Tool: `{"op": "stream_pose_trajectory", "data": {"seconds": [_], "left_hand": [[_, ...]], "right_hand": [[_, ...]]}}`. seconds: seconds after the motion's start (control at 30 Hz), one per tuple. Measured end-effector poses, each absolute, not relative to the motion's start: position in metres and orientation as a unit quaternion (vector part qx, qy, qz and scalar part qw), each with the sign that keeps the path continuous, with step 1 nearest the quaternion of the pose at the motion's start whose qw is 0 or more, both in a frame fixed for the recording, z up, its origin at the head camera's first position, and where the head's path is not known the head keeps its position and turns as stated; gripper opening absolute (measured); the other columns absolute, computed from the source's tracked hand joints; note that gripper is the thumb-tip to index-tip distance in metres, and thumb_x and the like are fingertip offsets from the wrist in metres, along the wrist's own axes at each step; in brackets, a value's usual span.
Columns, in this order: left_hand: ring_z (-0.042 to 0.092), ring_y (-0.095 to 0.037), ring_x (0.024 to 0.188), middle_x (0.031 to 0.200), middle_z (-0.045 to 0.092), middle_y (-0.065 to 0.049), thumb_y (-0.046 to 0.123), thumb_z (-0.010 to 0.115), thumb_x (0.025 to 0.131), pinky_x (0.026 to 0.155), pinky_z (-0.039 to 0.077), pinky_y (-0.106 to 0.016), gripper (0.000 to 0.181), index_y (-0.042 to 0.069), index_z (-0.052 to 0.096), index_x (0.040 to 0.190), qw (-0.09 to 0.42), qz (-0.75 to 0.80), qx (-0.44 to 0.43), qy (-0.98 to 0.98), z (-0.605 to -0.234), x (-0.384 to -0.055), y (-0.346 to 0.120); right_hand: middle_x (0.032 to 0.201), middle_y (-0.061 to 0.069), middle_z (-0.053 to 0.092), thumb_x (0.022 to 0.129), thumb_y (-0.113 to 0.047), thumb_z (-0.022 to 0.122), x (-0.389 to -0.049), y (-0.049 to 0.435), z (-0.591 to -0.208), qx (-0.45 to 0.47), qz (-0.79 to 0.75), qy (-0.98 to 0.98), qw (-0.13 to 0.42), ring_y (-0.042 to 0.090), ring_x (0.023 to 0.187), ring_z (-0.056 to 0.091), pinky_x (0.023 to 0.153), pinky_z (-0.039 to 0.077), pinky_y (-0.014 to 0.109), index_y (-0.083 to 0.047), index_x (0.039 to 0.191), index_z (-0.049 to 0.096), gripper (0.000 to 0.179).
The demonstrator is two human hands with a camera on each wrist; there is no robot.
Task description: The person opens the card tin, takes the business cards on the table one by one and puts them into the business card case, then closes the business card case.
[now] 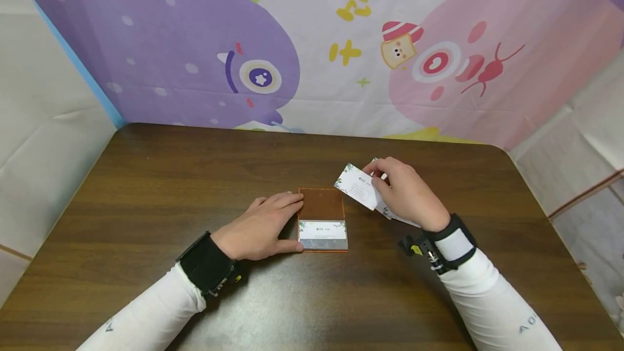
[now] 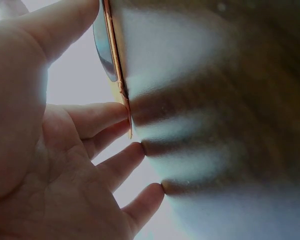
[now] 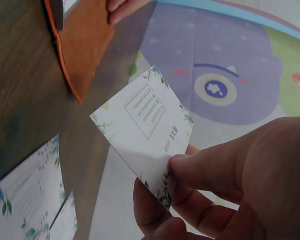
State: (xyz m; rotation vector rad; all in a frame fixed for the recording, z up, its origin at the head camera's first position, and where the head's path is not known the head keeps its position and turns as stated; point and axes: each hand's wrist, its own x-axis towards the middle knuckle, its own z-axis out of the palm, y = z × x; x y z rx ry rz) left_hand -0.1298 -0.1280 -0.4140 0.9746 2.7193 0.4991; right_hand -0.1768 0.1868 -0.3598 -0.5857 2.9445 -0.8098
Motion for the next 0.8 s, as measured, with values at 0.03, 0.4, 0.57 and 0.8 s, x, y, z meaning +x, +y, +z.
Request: {"op": "stream_pose_trajectory", "data": {"seconds": [0.03,0.4,0.57,0.8], "left_hand": [[0.029,-0.036,0.157,0.169,0.036,-0.013,0.054,0.075,0.097,0.118,0.032,-0.062,0.09,0.001,0.042,0.162,0.105,0.169,0.331,0.923,-0.414,-0.13,-0.128],[0.029,-0.035,0.157,0.169,0.036,-0.013,0.054,0.076,0.096,0.118,0.033,-0.061,0.09,0.001,0.043,0.161,0.104,0.167,0.329,0.924,-0.414,-0.13,-0.127],[0.03,-0.035,0.157,0.169,0.037,-0.013,0.054,0.076,0.096,0.118,0.033,-0.061,0.09,0.0,0.044,0.161,0.104,0.169,0.327,0.924,-0.413,-0.13,-0.127],[0.03,-0.035,0.157,0.169,0.036,-0.014,0.053,0.076,0.096,0.117,0.033,-0.061,0.092,0.0,0.041,0.162,0.104,0.169,0.327,0.924,-0.413,-0.13,-0.126]], "right_hand": [[0.11,0.011,0.068,0.106,-0.004,0.057,-0.177,0.185,-0.36,-0.192,-0.261,0.946,0.018,0.026,0.089,0.059,0.08,0.05,0.041,-0.005,0.12,0.074,0.022],[0.105,0.003,0.072,0.104,-0.003,0.061,-0.176,0.164,-0.366,-0.23,-0.257,0.938,0.025,0.022,0.089,0.061,0.08,0.051,0.04,-0.008,0.117,0.077,0.021],[0.107,0.004,0.072,0.105,-0.003,0.061,-0.176,0.156,-0.368,-0.253,-0.261,0.931,0.036,0.02,0.091,0.062,0.081,0.052,0.039,-0.008,0.117,0.077,0.021],[0.106,0.001,0.07,0.106,-0.005,0.06,-0.172,0.145,-0.369,-0.274,-0.265,0.923,0.051,0.017,0.091,0.062,0.081,0.053,0.038,-0.011,0.118,0.077,0.021]]}}
